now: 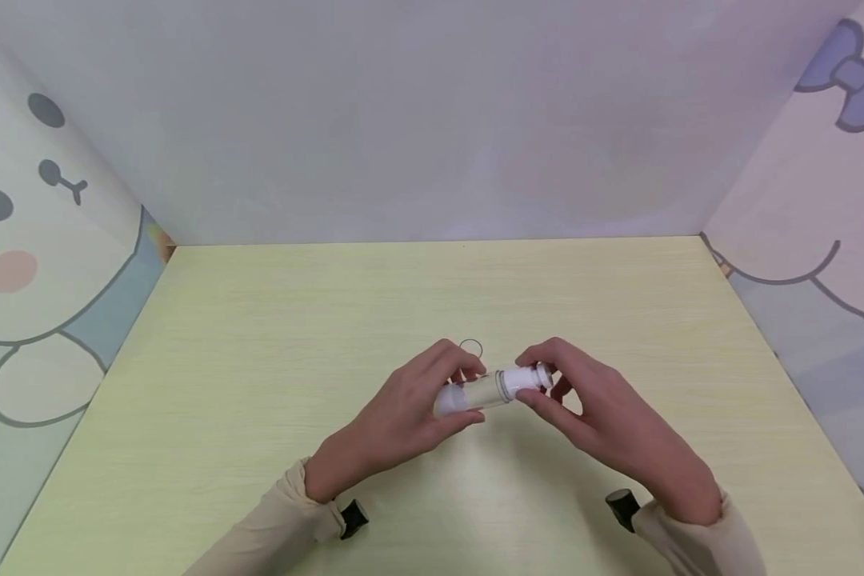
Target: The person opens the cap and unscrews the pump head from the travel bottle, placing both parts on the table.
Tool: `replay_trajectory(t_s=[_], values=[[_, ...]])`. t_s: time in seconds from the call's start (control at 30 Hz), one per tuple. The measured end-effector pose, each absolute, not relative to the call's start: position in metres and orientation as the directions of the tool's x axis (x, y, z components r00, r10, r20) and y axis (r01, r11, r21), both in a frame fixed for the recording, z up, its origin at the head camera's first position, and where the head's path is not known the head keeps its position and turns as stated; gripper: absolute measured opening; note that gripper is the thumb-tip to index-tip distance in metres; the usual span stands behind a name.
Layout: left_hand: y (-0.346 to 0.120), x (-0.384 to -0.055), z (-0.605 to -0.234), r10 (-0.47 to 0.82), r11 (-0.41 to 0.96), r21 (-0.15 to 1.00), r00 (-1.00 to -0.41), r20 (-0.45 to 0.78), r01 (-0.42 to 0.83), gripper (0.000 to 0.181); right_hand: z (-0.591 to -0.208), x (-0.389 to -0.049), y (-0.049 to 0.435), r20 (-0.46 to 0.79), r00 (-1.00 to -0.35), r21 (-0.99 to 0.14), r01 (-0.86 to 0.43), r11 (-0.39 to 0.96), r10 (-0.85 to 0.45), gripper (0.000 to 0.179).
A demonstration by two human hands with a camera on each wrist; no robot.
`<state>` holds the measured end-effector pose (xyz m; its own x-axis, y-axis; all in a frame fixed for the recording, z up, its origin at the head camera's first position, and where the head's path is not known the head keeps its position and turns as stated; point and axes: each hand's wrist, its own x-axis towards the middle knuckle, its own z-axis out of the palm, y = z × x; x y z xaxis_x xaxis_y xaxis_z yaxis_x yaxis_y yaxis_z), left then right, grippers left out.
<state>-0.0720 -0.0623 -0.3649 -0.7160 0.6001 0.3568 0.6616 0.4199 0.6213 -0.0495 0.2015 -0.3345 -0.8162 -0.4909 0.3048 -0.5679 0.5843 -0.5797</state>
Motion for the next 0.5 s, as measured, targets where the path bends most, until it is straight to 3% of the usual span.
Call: replay_trajectory(t_s=[0.17, 0.33, 0.5], values=[[-0.0626, -0.0717, -0.3641, 0.597, 0.421, 0.628, -0.721, 0.351, 0.654, 0.046, -0.3342, -0.0514, 0.2036, 0.334, -0.772, -0.616, -0.613, 0.494, -0.541, 0.048], [-0.0629, -0.0715, -0.3639, 0.595, 0.415, 0.631, -0.72, 0.356, 0.655, 0.047, -0.3363, -0.0519, 0.2037, 0.325, -0.781, -0.629, -0.6, 0.495, -0.533, 0.058], [-0.0626, -0.0716, -0.3641, 0.595, 0.422, 0.63, -0.723, 0.35, 0.652, 0.046, -0.3388, -0.0518, 0.2024, 0.311, -0.822, -0.606, -0.559, 0.567, -0.478, 0.046]])
